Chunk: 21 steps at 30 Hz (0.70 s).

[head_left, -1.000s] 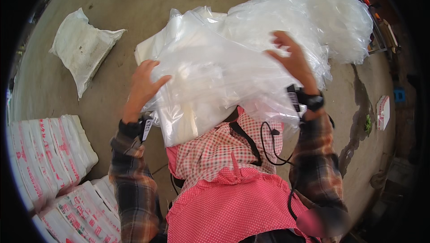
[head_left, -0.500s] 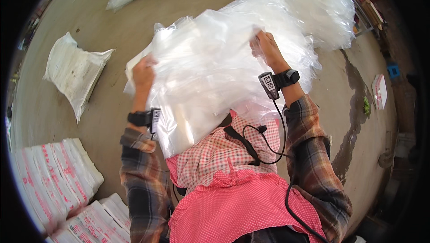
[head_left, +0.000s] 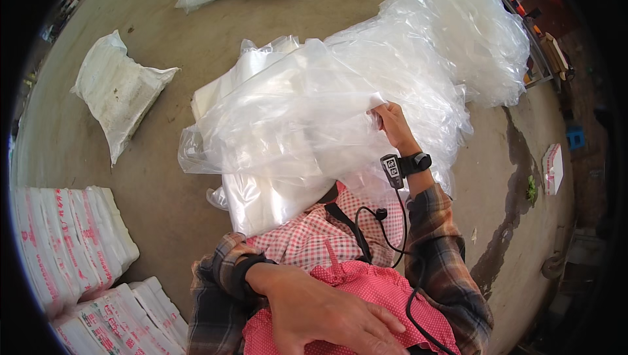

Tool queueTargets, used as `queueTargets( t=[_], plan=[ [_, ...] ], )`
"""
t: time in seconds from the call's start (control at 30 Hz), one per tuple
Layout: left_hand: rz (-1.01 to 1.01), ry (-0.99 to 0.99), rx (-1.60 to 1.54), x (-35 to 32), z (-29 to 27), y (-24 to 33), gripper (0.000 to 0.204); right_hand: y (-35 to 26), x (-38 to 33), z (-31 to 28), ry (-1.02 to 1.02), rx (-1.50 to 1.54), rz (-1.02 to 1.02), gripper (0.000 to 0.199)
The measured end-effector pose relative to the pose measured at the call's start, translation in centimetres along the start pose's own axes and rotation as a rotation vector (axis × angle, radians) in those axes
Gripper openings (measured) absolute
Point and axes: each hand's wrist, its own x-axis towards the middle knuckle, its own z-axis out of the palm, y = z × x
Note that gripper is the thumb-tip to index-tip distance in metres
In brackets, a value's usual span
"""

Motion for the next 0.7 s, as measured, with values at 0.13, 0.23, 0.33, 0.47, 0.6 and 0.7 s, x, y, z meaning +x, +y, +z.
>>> queueTargets(
  t=[0.13, 0.23, 0.33, 0.47, 0.6, 0.7],
  plan=[
    [0.029, 0.022, -0.181, -1.3, -0.9, 0.1, 0.076, -0.6, -0.9, -0.2, -0.028, -0.019, -0.048, 0.025],
    [0.082, 0.061, -0.190, -1.3, -0.8, -0.1, 0.069, -0.7, -1.2, -0.3, 0.040, -0.056, -0.010, 0.024],
    [0.111, 0.047, -0.062, 0.2, -0.1, -1.2, 0.068, -0.6, -1.1, -0.1, -0.004, -0.012, -0.001, 0.022],
    [0.089, 0.128, 0.006, 1.0, 0.0, -2.4, 0.053, -0.2, -1.1, 0.2, -0.036, -0.046, -0.027, 0.023],
    [-0.022, 0.076, -0.062, 0.8, -0.4, -1.8, 0.048, 0.0, -1.4, 0.2, -0.007, -0.047, -0.003, 0.024],
    [-0.048, 0.052, -0.097, 2.2, -0.2, -1.1, 0.047, 0.1, -1.5, 0.3, -0.016, -0.046, -0.017, 0.025]
  ],
)
